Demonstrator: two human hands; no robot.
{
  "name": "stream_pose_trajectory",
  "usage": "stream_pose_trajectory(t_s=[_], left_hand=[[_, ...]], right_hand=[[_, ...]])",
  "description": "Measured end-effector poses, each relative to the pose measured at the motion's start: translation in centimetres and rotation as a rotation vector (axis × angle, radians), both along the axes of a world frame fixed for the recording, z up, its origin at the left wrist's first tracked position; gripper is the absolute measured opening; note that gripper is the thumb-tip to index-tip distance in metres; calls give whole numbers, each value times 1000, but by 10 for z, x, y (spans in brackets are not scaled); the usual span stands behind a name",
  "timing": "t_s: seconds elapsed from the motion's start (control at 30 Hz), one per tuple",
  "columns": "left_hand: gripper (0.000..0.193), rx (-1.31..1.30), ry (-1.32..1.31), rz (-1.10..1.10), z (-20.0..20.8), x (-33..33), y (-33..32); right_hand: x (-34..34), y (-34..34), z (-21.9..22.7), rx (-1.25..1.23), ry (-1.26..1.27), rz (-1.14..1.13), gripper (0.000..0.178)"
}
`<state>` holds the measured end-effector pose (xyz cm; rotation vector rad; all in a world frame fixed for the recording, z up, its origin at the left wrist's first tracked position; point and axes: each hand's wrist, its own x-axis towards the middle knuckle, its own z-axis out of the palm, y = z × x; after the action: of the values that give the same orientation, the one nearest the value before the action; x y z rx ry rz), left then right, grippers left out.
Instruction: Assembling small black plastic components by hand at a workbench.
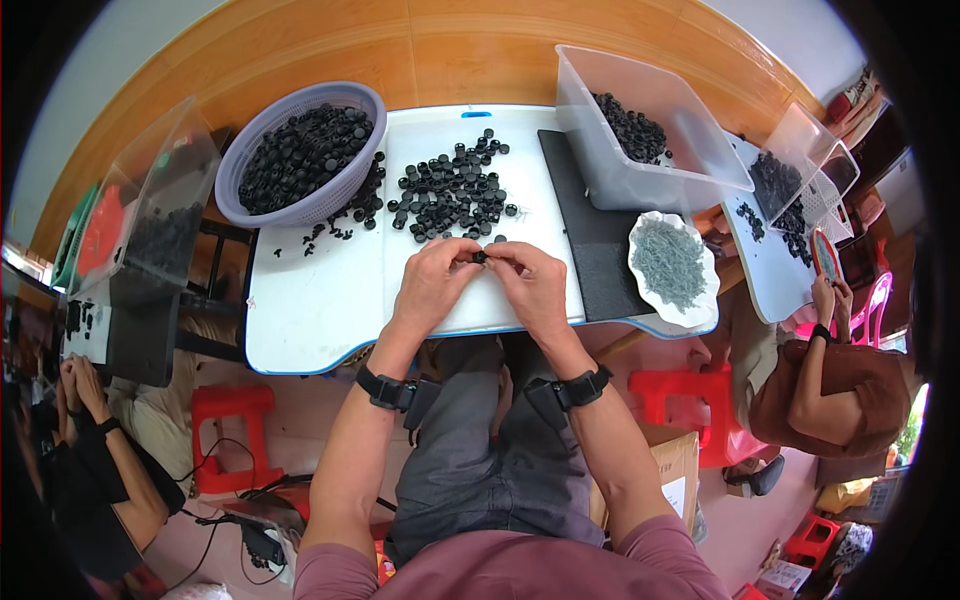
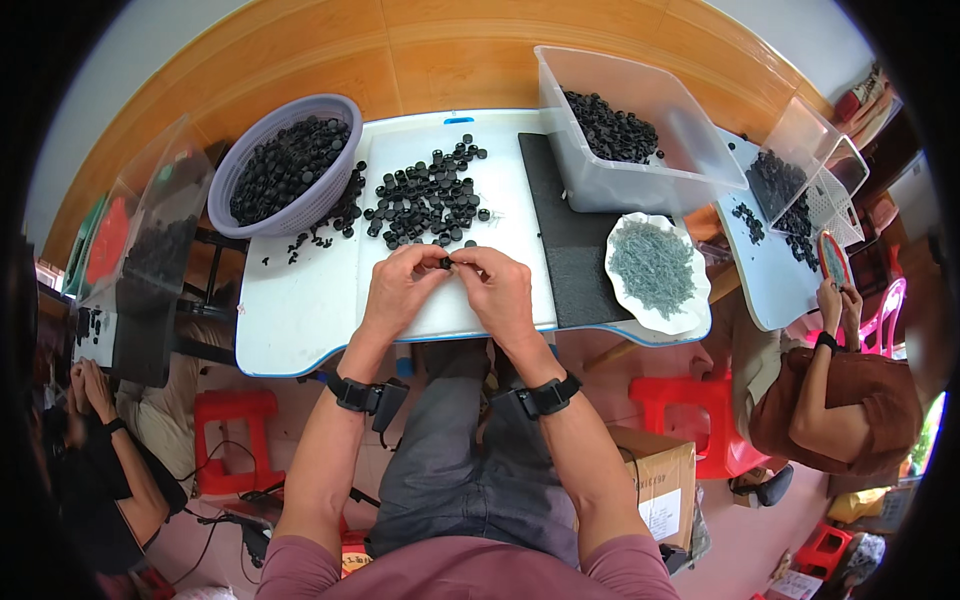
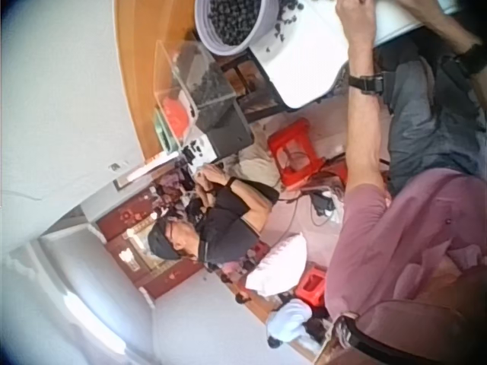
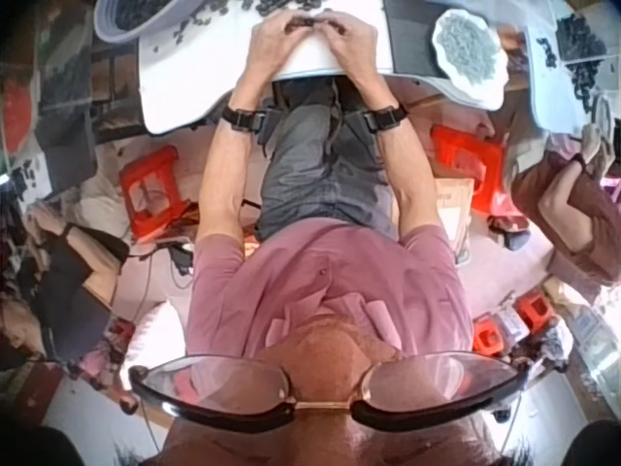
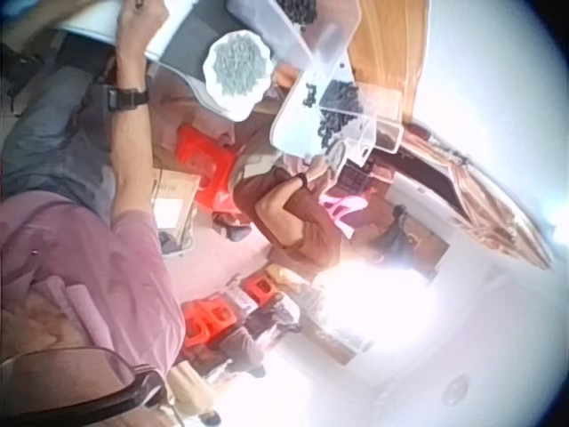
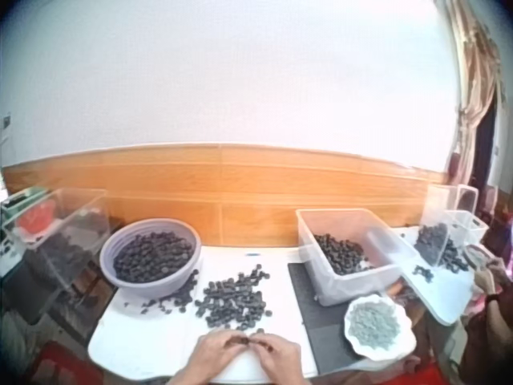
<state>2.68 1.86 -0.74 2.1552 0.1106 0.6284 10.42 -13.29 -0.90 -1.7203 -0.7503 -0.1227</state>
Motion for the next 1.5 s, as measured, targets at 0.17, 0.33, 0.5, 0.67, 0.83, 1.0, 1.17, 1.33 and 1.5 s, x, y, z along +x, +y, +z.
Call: stream_pose_trajectory(t_s=[0.17, 0.33, 0.5, 0.67, 0.83, 1.0, 1.17, 1.33, 1.5], left_hand=[[30, -32, -8, -5, -1, -2, 2], [32, -45, 21, -23, -1, -1, 3], [30, -102, 12, -18, 0, -1, 2], [26, -113, 52, -16, 2, -2, 1], [27, -108, 37, -30, 3, -2, 1], [29, -138, 64, -23, 2, -1, 1], [28, -124, 54, -28, 1, -2, 0], [25, -157, 81, -14, 2, -2, 0], [24, -164, 78, -17, 1, -2, 0]], right_hand=[[-1, 1, 4, 15, -22, -3, 11], [-2, -1, 4, -17, 61, -8, 11], [-1, -1, 2, 15, 67, -3, 12], [0, -1, 1, 25, 60, -2, 11], [0, -2, 3, 8, 57, -7, 10], [0, -1, 2, 31, 15, 6, 10], [0, -1, 2, 35, 10, 8, 10], [0, 0, 2, 28, 2, 4, 9], [-1, 2, 1, 50, -57, 13, 9]])
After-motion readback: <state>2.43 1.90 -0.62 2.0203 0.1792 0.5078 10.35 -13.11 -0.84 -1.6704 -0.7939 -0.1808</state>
